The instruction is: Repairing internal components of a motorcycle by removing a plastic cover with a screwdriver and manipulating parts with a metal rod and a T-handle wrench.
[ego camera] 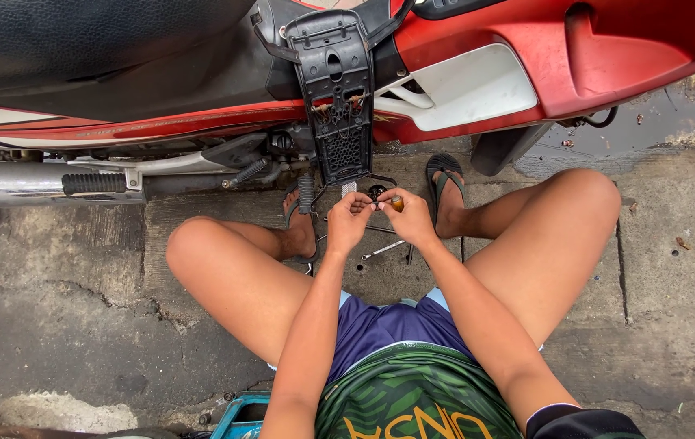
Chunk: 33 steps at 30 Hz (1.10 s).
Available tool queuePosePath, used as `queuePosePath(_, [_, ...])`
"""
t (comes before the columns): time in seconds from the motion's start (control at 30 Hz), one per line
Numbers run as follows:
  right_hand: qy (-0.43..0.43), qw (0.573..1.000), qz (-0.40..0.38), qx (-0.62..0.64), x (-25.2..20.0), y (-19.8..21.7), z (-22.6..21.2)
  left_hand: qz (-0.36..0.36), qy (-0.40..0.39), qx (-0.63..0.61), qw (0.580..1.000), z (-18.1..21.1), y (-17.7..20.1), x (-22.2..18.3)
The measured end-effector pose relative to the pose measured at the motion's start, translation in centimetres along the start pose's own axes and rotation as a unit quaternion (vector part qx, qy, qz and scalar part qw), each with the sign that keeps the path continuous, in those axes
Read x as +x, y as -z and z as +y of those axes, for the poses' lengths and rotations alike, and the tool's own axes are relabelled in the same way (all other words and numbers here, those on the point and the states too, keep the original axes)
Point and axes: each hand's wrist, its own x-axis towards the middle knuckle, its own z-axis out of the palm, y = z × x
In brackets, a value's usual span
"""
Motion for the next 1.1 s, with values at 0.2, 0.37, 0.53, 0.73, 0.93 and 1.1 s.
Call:
queuePosePath(0.2, [0.031, 0.998, -0.016, -0.046, -0.8, -0.4, -0.4, 0.028, -0.040, 0.070, 0.996, -1.1, -0.4, 0.1])
queuePosePath(0.37, [0.037, 0.998, -0.025, -0.054, -1.2, -0.3, -1.4, 0.035, -0.054, 0.085, 0.994, -2.2, -0.5, 0.3])
queuePosePath(0.53, [0.019, 0.998, -0.022, -0.060, -1.0, -0.4, -1.2, 0.034, -0.054, 0.068, 0.996, -2.2, -0.7, 0.4])
queuePosePath(0.73, [0.012, 0.997, -0.027, -0.064, -0.8, -0.5, -0.7, 0.036, -0.072, 0.069, 0.994, -2.6, -0.9, 0.5])
queuePosePath(0.93, [0.009, 0.997, -0.025, -0.073, -0.5, -0.9, 0.0, 0.032, -0.070, 0.072, 0.994, -2.7, -0.9, 0.7])
queuePosePath(1.1, [0.009, 0.998, -0.035, -0.052, -0.6, -0.9, -1.1, 0.027, -0.053, 0.048, 0.997, -3.2, -0.8, 1.1])
